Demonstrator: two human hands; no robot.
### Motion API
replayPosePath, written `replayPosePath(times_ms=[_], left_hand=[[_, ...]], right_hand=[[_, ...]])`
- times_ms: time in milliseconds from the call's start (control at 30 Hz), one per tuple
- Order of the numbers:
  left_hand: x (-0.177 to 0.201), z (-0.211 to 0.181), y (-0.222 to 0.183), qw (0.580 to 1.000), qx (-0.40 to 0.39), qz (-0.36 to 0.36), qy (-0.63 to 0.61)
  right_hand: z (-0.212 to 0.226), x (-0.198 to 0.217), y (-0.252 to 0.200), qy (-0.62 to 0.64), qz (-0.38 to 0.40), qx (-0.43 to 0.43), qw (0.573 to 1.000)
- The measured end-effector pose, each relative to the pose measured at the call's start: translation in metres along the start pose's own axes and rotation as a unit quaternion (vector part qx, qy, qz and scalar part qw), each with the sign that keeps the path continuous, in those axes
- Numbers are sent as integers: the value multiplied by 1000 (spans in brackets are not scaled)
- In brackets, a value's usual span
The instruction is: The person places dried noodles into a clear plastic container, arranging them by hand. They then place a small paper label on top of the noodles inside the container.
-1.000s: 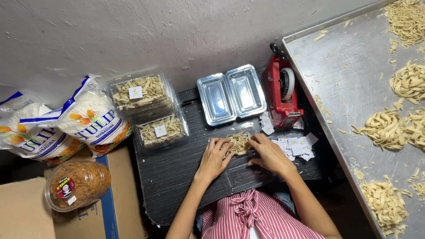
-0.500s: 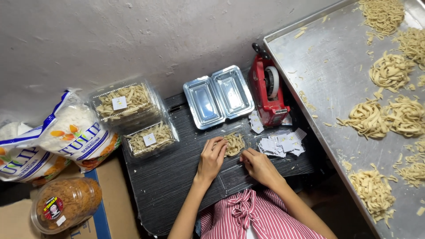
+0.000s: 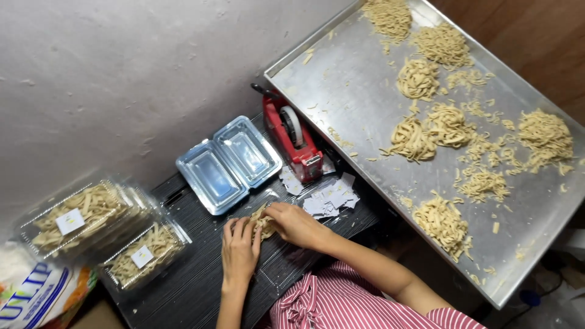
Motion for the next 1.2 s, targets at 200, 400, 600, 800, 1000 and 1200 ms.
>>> replayPosePath(times_ms=[200, 400, 600, 800, 1000, 1200], left_hand=[[7, -3, 6, 1000, -20, 23, 6], [53, -65, 39, 986, -136, -65, -78], [70, -158, 94, 915, -307, -74, -251], [-6, -245, 167, 883, -334, 131, -305], [-91, -295, 207, 899, -215, 274, -266], [-108, -292, 225, 901, -145, 295, -282]], right_hand=[[32, 112, -32, -101, -191, -11, 976], [13, 213, -148, -182, -315, -218, 906], [-24, 214, -255, -207, -213, -452, 841], [-75, 207, -258, -146, -25, -453, 879], [-107, 253, -189, -131, -108, -368, 914], [-133, 268, -161, -57, -149, -396, 904]])
Point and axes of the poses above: each hand's wrist, its own y-axis towards the middle knuckle, its own x-axis out of the back of the hand, z = x × y, the point moved 10 cm from there along y, towards the middle knuckle, and after that the axes turned 1 degree about z, right-handed, at the moved point
